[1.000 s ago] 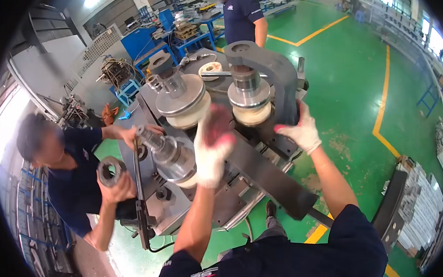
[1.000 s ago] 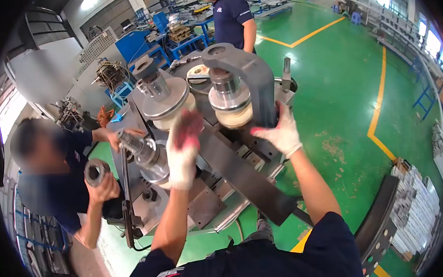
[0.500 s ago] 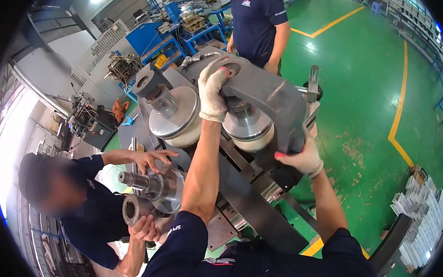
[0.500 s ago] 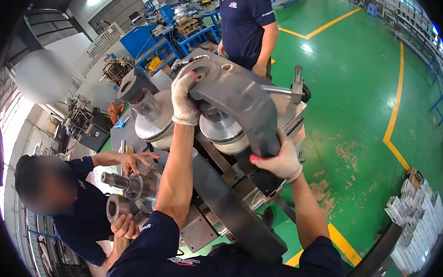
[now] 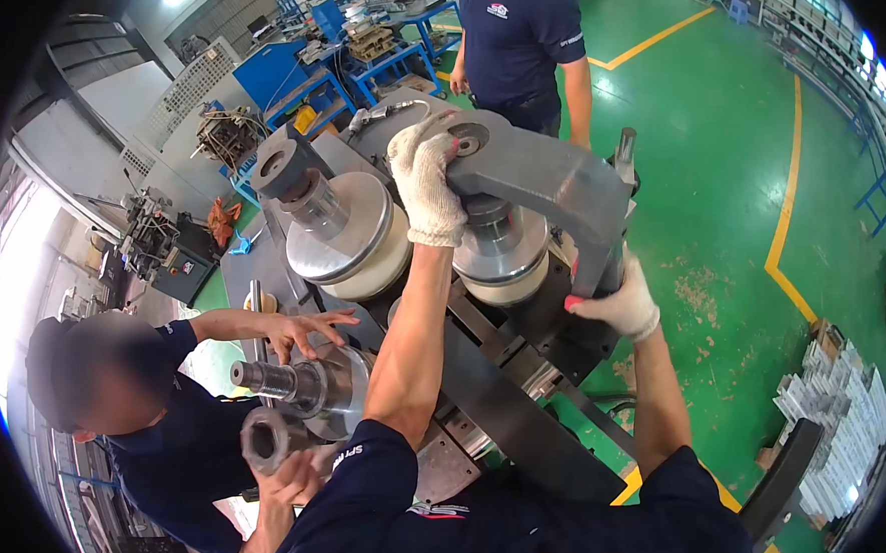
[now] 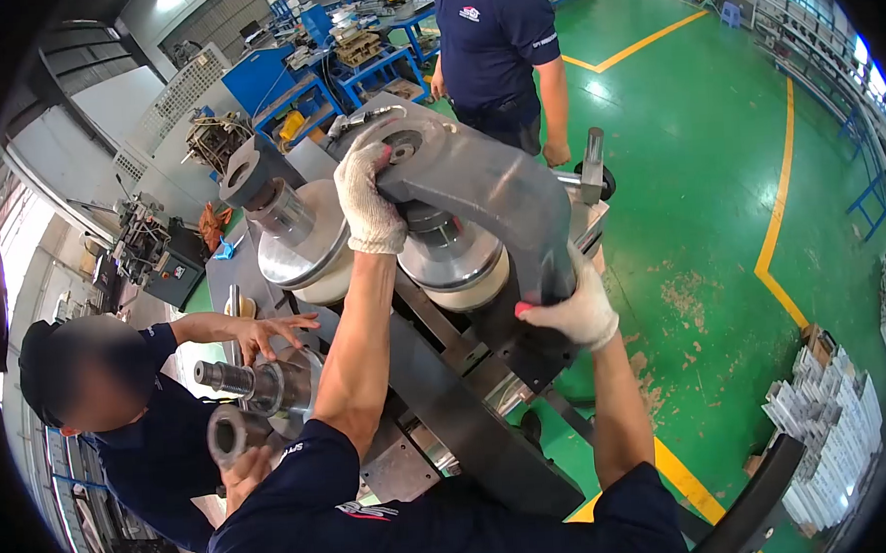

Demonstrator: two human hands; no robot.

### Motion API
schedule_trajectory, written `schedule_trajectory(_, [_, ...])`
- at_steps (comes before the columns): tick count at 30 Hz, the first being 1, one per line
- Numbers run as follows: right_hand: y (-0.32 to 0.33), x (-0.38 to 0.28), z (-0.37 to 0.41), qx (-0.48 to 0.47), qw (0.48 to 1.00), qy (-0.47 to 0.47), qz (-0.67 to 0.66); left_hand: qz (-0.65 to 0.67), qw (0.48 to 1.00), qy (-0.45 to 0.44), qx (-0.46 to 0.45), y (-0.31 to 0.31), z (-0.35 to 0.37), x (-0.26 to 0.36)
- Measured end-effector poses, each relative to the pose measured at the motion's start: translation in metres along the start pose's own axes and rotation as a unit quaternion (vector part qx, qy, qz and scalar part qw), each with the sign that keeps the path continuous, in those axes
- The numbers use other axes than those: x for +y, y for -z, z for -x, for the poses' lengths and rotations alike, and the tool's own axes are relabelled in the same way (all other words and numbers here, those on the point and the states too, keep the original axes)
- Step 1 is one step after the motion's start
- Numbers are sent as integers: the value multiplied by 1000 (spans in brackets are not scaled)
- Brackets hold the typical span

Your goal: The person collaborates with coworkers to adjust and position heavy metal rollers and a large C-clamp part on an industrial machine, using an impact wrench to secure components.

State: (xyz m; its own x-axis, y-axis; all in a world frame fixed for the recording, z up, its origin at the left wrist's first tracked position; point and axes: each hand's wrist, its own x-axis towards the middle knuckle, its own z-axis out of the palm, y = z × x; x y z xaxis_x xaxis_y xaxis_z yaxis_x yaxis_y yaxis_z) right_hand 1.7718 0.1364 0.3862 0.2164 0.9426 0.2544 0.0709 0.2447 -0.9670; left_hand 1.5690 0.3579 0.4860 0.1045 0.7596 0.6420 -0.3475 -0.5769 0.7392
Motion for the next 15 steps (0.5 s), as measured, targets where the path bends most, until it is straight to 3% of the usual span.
schedule_trajectory(2, [-21, -6, 14, 49, 998, 7, -33, 33, 999, 19, -3, -1, -3, 3])
schedule_trajectory(3, [-28, -5, 21, 88, 987, 85, 109, 101, 991, 82, -1, -4, -2, 13])
schedule_trajectory(4, [-37, 2, 29, 91, 990, 70, 82, 168, 975, 144, 10, -8, -1, 24])
schedule_trajectory(7, [-35, -1, 21, 93, 993, 61, 50, 167, 977, 132, -13, -10, -2, 32])
schedule_trajectory(8, [-30, -4, 18, 93, 993, 59, 47, 115, 989, 90, -7, -6, -3, 19])
schedule_trajectory(11, [3, 6, 1, -16, 996, -80, 37, -62, 998, -16, 4, -4, 3, 16])
schedule_trajectory(12, [0, 7, 3, -4, 998, -58, 29, 19, 997, 70, 19, -12, 4, 33])
schedule_trajectory(15, [-32, 3, 21, 40, 998, 29, 47, 134, 981, 140, -11, -8, -6, 35])
